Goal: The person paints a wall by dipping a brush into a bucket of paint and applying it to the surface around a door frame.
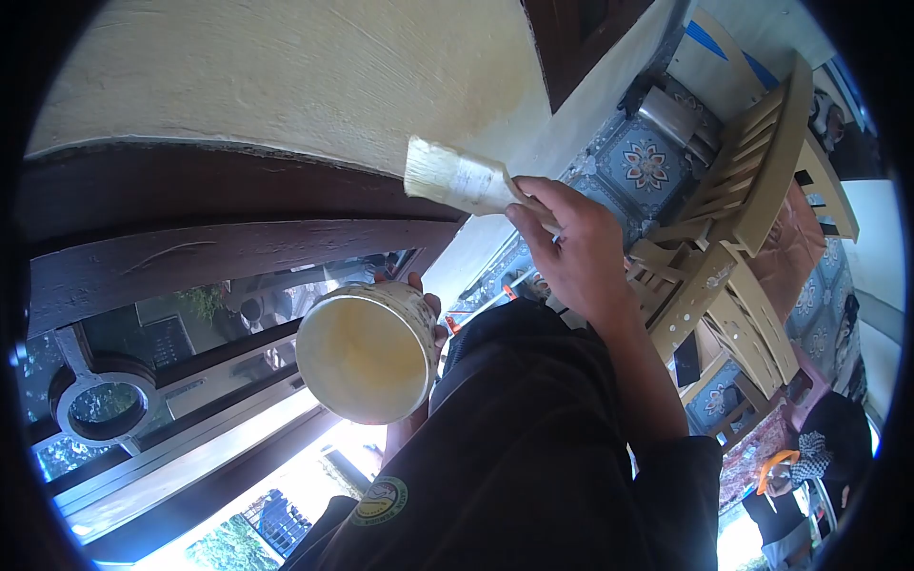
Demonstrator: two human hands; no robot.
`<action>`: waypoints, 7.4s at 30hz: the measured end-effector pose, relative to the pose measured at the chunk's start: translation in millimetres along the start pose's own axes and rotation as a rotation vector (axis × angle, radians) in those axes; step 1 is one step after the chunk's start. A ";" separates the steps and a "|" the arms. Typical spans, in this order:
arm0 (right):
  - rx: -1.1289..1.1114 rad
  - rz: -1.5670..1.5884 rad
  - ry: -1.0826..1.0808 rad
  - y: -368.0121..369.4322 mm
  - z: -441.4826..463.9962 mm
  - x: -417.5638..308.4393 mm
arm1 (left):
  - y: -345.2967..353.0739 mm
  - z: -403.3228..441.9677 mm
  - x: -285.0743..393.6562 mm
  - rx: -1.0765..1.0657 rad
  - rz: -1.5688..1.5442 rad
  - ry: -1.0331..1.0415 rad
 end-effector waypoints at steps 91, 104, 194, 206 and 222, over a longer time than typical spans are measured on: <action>0.632 0.232 -0.244 89.2 8.8 12.8 | -3.8 -3.6 -5.5 -0.121 -0.174 -0.213; 0.556 -0.135 -0.166 137.8 -12.1 81.6 | 3.5 3.1 -5.7 -0.166 -0.183 -0.213; 0.244 0.491 -0.008 29.9 20.4 15.5 | 41.8 10.9 -49.2 -0.105 -0.073 -0.560; 0.450 0.202 -0.345 25.5 61.3 -83.3 | 31.2 -0.5 -35.0 -0.179 -0.193 -0.357; 0.102 -0.147 0.028 128.6 -30.8 135.2 | 16.7 -16.3 -24.1 -0.178 -0.132 -0.370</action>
Point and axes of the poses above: each hand's wrist, its own z-axis towards the middle knuckle, its own y-axis out of the palm, x = y × z, the point moved 5 cm from there along z, towards the middle knuckle, and after that the axes turned 9 degrees about -z, right-handed, at the moved point
